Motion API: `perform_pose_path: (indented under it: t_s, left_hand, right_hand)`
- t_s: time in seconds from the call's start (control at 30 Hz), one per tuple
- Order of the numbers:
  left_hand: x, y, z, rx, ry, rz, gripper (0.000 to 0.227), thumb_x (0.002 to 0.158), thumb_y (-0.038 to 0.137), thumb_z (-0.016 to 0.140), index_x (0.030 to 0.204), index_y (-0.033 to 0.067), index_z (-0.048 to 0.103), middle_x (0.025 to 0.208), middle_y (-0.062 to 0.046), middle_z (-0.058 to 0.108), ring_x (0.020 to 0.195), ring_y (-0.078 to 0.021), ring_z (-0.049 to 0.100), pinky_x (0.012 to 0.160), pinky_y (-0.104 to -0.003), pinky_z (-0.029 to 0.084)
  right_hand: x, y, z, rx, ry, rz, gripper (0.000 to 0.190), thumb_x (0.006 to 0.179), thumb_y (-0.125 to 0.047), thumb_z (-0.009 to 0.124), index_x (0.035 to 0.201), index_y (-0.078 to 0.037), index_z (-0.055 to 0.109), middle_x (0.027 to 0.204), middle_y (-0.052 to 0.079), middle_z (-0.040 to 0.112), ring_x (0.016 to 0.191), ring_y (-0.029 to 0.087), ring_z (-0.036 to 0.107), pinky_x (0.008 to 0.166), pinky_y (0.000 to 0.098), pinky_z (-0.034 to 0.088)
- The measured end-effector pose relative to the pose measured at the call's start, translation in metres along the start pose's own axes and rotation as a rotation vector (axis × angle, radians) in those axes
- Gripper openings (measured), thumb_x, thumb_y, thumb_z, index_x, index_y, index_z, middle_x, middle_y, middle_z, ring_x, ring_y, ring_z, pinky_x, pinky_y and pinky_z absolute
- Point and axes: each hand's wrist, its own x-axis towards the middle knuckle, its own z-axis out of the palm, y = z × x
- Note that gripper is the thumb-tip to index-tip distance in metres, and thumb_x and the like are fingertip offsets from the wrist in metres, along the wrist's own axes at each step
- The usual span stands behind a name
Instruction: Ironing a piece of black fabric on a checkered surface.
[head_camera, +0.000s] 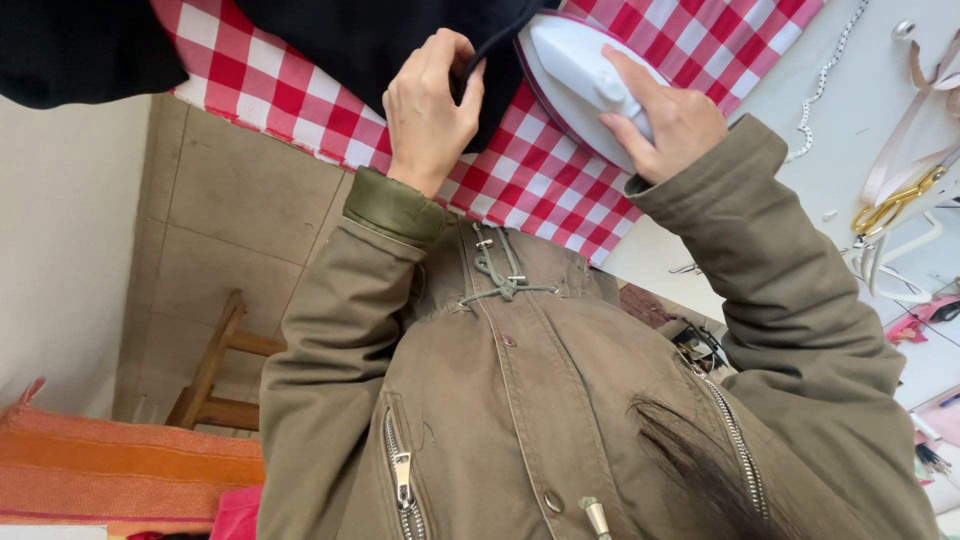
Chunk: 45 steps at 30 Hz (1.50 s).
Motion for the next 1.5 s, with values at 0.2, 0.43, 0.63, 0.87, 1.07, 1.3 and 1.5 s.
perform_pose_path:
  t_s: [0.2,0.43,0.63,0.87,1.07,1.3,1.5]
  left_hand:
    - [-0.002,0.002,-0.001,-0.087,-0.035,-0.027,0.021,0.095,0.001,0.074,0.107,0.0039,0.057,0.097,-0.008,0.064,0.084,-0.0288,0.069,0.072,-0.039,0.055]
    - [0.002,-0.007,-0.014,0.068,-0.039,0.126,0.040,0.090,-0.016,0.062,0.117,0.0146,0.058,0.132,-0.008,0.052,0.101,-0.0280,0.065,0.081,-0.039,0.057]
    - [0.003,-0.022,-0.013,-0.070,0.027,0.013,0.036,0.099,-0.011,0.067,0.127,0.0076,0.054,0.126,-0.013,0.051,0.099,-0.0281,0.064,0.085,-0.043,0.054]
    - [0.006,-0.036,-0.006,-0.077,0.093,0.045,0.046,0.099,-0.012,0.070,0.136,-0.0055,0.044,0.121,-0.017,0.051,0.095,-0.0307,0.061,0.081,-0.042,0.050]
    - [0.007,0.015,-0.037,-0.146,-0.075,0.120,0.042,0.093,-0.016,0.069,0.124,0.0051,0.050,0.117,-0.016,0.052,0.096,-0.0282,0.063,0.081,-0.039,0.053]
    - [-0.025,0.013,-0.017,-0.169,-0.185,-0.050,0.045,0.092,-0.011,0.071,0.127,0.0041,0.046,0.090,-0.011,0.052,0.081,-0.0281,0.059,0.075,-0.040,0.050]
    - [-0.024,0.007,-0.020,-0.197,-0.169,-0.057,0.047,0.093,-0.011,0.069,0.129,0.0043,0.044,0.090,-0.011,0.054,0.080,-0.0280,0.061,0.075,-0.039,0.052]
  right_hand:
    - [0.017,0.000,-0.001,-0.008,0.023,0.016,0.061,0.106,-0.022,0.071,0.162,-0.012,0.046,0.094,0.026,0.072,0.082,0.043,0.073,0.079,0.0488,0.057]
    - [0.017,0.020,-0.014,0.023,0.112,0.011,0.051,0.109,-0.015,0.070,0.156,-0.008,0.051,0.100,0.026,0.072,0.090,0.042,0.073,0.082,0.0474,0.058]
    - [0.002,0.036,-0.021,0.034,0.133,0.022,0.049,0.110,-0.011,0.068,0.156,-0.006,0.052,0.101,0.026,0.072,0.093,0.042,0.073,0.084,0.0464,0.058]
    - [-0.023,0.059,-0.025,0.095,0.137,0.186,0.052,0.113,-0.010,0.065,0.162,-0.005,0.048,0.093,0.020,0.071,0.083,0.036,0.073,0.081,0.0446,0.058]
    - [-0.022,0.019,-0.038,0.004,0.254,0.291,0.049,0.105,-0.005,0.066,0.150,0.000,0.051,0.116,0.028,0.065,0.103,0.037,0.067,0.090,0.0446,0.054]
    - [0.013,-0.039,0.069,-0.288,0.081,-0.230,0.065,0.102,-0.025,0.070,0.155,0.005,0.048,0.165,0.022,0.043,0.158,0.037,0.037,0.133,0.0530,0.020]
    - [0.024,-0.025,0.133,-0.296,0.002,-0.393,0.093,0.097,-0.056,0.070,0.159,0.009,0.043,0.167,0.026,0.036,0.160,0.036,0.023,0.128,0.0600,0.008]
